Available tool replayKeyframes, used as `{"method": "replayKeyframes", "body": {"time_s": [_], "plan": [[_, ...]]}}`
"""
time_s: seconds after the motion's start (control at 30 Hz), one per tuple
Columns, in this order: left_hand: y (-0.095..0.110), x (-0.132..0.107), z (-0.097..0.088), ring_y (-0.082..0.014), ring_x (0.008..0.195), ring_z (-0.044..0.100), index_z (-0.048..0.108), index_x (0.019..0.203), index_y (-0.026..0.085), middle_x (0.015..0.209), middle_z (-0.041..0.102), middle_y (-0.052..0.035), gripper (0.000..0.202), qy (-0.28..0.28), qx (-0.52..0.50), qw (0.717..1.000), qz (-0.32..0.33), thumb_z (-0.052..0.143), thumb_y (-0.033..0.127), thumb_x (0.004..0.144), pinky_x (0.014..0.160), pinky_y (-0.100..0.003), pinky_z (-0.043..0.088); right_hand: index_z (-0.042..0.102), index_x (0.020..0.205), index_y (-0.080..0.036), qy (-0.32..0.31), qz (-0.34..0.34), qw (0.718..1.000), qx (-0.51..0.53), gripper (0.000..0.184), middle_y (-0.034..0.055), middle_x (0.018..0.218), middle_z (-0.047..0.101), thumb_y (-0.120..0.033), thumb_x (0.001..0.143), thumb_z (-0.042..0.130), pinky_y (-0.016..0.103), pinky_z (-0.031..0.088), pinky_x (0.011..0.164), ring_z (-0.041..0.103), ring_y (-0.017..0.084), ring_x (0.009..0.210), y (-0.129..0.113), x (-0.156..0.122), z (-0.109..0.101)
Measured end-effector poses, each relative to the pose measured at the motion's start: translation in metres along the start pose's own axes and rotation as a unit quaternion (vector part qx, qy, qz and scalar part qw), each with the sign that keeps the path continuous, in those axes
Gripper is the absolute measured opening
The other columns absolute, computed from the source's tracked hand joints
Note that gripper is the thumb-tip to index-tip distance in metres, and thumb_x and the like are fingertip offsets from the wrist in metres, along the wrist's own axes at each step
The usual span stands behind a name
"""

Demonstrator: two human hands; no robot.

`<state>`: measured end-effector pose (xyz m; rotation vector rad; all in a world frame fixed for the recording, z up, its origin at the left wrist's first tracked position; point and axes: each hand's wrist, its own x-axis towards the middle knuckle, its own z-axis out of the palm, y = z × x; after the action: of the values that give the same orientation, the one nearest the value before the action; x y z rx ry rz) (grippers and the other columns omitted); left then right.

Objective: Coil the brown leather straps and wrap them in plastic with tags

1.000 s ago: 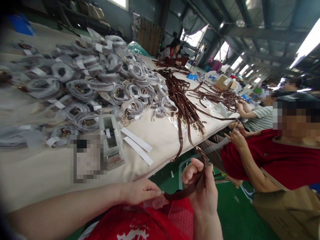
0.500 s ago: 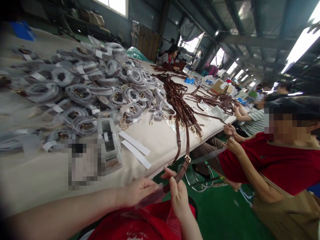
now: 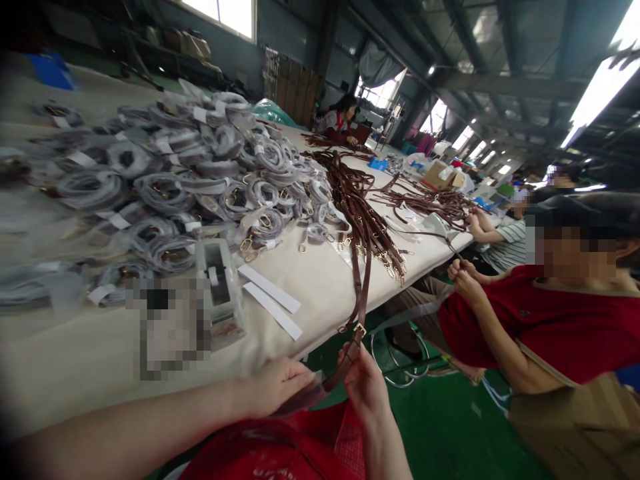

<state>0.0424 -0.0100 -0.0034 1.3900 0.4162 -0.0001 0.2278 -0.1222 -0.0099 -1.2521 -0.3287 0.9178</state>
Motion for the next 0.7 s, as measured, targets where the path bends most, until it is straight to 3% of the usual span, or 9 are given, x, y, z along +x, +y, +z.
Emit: {"method": "replayKeyframes", "body": {"time_s": [0.13,0.3,0.47,0.53,0.63,0.7], "plan": [[-0.004,0.002,-0.003,-0.0113,0.055,0.037,0.054,0.063,0.016,0.058,0.048,0.0016,0.064,0.021,0.068,0.997,0.024,0.042,0.076,0.083,0.050,-0.026,0.025,0.077,0.080,-0.022,0.012,-0.030,0.999,0.028,0.026,0.0021,0.079,0.075,-0.044,0.067,0.084,0.029,0.053,0.066,0.065,0.017,0.071,0.001,-0.003,0.004],[0.001,0.002,-0.003,-0.0132,0.055,0.048,0.066,0.080,0.013,0.067,0.061,-0.0030,0.070,0.009,-0.022,1.000,0.013,0.039,0.078,0.083,0.050,-0.025,0.031,0.078,0.077,-0.022,-0.001,-0.042,0.999,0.018,0.017,0.0013,0.079,0.073,-0.031,0.065,0.087,0.028,0.049,0.064,0.060,0.016,0.067,0.007,-0.003,0.012],[0.004,0.005,-0.004,-0.0142,0.054,0.051,0.066,0.076,0.013,0.063,0.062,-0.0039,0.074,0.068,-0.073,0.995,-0.016,0.044,0.083,0.075,0.048,-0.025,0.033,0.076,0.064,-0.019,-0.051,-0.018,0.999,0.000,0.013,0.0023,0.078,0.071,-0.027,0.067,0.085,0.027,0.047,0.072,0.059,0.016,0.074,0.014,-0.007,0.021],[0.002,0.005,-0.003,-0.0147,0.055,0.054,0.065,0.077,0.013,0.064,0.064,-0.0041,0.073,0.071,-0.080,0.994,-0.021,0.045,0.083,0.074,0.048,-0.024,0.035,0.078,0.071,-0.018,-0.065,0.003,0.998,0.005,0.015,0.0024,0.074,0.071,-0.029,0.066,0.086,0.026,0.047,0.070,0.059,0.016,0.072,0.015,-0.005,0.024],[-0.004,0.006,-0.001,-0.0154,0.057,0.057,0.063,0.079,0.014,0.067,0.066,-0.0044,0.071,0.045,-0.091,0.994,-0.035,0.046,0.083,0.073,0.051,-0.025,0.039,0.078,0.092,-0.016,-0.075,0.045,0.996,0.030,0.037,0.0032,0.071,0.069,-0.047,0.071,0.080,0.025,0.046,0.056,0.056,0.013,0.058,0.012,0.006,0.028],[-0.006,0.007,-0.001,-0.0157,0.057,0.057,0.062,0.079,0.015,0.068,0.065,-0.0040,0.070,0.044,-0.084,0.995,-0.041,0.043,0.082,0.076,0.051,-0.025,0.039,0.077,0.093,-0.017,-0.071,0.057,0.994,0.052,0.043,0.0012,0.066,0.066,-0.055,0.075,0.074,0.022,0.043,0.049,0.050,0.010,0.050,0.007,0.016,0.028]]}}
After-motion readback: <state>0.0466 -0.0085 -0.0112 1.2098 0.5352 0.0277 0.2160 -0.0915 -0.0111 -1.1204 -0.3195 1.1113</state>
